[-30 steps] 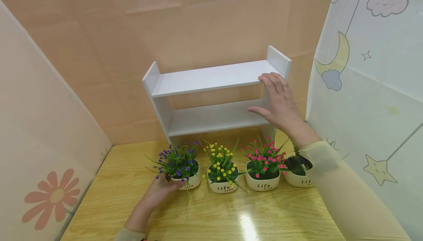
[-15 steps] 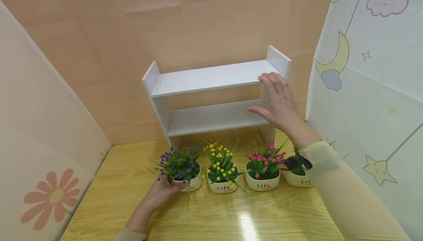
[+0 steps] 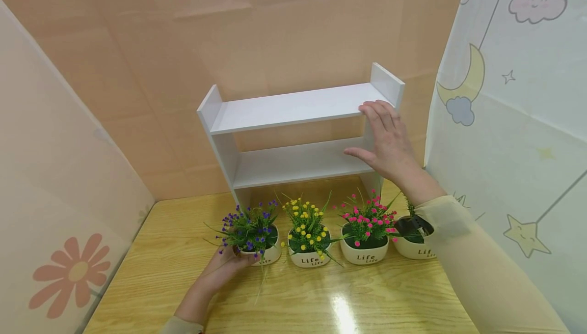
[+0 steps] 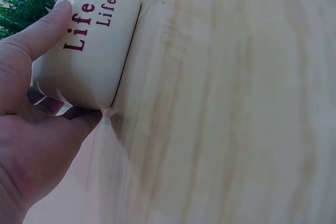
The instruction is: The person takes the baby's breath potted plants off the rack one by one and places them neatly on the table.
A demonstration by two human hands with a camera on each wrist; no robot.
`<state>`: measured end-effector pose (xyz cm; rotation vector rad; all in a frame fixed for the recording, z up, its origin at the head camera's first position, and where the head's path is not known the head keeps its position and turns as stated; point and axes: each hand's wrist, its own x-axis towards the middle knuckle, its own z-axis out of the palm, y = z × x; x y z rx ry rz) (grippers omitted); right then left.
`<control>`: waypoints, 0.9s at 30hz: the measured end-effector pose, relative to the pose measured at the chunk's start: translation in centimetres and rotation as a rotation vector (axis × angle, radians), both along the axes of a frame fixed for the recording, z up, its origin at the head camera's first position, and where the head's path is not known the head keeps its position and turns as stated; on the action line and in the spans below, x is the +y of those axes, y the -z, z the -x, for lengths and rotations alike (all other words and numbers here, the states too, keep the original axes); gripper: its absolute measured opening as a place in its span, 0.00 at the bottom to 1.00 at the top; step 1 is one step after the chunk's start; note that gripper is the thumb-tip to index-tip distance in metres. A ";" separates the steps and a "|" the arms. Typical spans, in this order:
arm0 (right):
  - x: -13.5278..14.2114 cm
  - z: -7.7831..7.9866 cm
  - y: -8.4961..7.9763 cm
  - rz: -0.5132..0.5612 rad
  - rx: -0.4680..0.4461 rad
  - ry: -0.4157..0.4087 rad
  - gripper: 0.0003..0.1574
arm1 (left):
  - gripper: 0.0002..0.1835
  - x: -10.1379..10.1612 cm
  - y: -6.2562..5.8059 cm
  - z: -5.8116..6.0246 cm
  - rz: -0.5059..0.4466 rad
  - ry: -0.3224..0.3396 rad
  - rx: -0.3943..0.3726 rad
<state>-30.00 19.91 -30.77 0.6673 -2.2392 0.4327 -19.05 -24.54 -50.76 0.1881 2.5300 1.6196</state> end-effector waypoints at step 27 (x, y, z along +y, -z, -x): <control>-0.5 -1.9 -0.6 -0.007 -0.116 0.042 0.61 | 0.55 -2.4 -6.0 -0.5 0.072 0.098 0.174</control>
